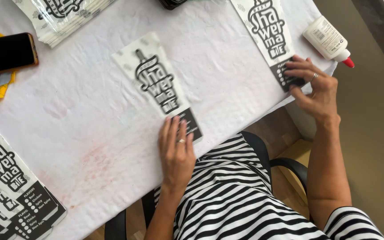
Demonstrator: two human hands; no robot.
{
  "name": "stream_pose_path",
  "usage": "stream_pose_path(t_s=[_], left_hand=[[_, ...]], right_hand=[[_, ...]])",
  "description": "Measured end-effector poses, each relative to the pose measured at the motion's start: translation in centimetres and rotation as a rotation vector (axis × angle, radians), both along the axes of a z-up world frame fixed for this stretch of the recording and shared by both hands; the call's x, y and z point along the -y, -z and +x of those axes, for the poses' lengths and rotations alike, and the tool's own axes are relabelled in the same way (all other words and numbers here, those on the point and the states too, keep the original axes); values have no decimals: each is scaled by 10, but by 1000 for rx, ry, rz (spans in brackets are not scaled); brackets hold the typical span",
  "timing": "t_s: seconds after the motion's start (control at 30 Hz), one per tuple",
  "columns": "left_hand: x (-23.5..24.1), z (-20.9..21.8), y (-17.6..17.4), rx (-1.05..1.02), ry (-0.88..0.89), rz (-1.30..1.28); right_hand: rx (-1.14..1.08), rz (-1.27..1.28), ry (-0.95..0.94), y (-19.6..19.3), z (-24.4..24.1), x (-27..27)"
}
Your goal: Folding and stacking printed food packaging labels at a workstation.
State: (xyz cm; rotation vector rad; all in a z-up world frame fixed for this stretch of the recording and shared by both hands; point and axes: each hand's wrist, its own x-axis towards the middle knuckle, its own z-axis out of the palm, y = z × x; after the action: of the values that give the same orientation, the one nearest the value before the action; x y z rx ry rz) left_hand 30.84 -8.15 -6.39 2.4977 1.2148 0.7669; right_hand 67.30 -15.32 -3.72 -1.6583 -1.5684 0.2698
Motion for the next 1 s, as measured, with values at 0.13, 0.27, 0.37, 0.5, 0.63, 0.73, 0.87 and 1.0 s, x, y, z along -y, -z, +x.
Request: stream_pose_path(t_s=[0.13, 0.27, 0.37, 0.5, 0.63, 0.73, 0.87, 1.0], left_hand=[[-7, 34, -11, 65, 57, 57], [-2, 28, -21, 139, 5, 103], [10, 21, -13, 269, 65, -14], [21, 26, -7, 361, 80, 1], [28, 22, -10, 363, 93, 49], [35, 20, -5, 383, 91, 83], [38, 19, 0, 387, 94, 117], [37, 21, -3, 426, 72, 109]], right_hand=[[59, -4, 1, 5, 13, -9], [215, 160, -2, -2, -22, -10], [146, 84, -67, -7, -80, -9], [36, 93, -382, -10, -142, -28], [81, 130, -534, -11, -154, -26], [63, 181, -531, -11, -154, -18], [40, 205, -493, -8, -155, -16], [-11, 215, -489, -10, -158, -19]])
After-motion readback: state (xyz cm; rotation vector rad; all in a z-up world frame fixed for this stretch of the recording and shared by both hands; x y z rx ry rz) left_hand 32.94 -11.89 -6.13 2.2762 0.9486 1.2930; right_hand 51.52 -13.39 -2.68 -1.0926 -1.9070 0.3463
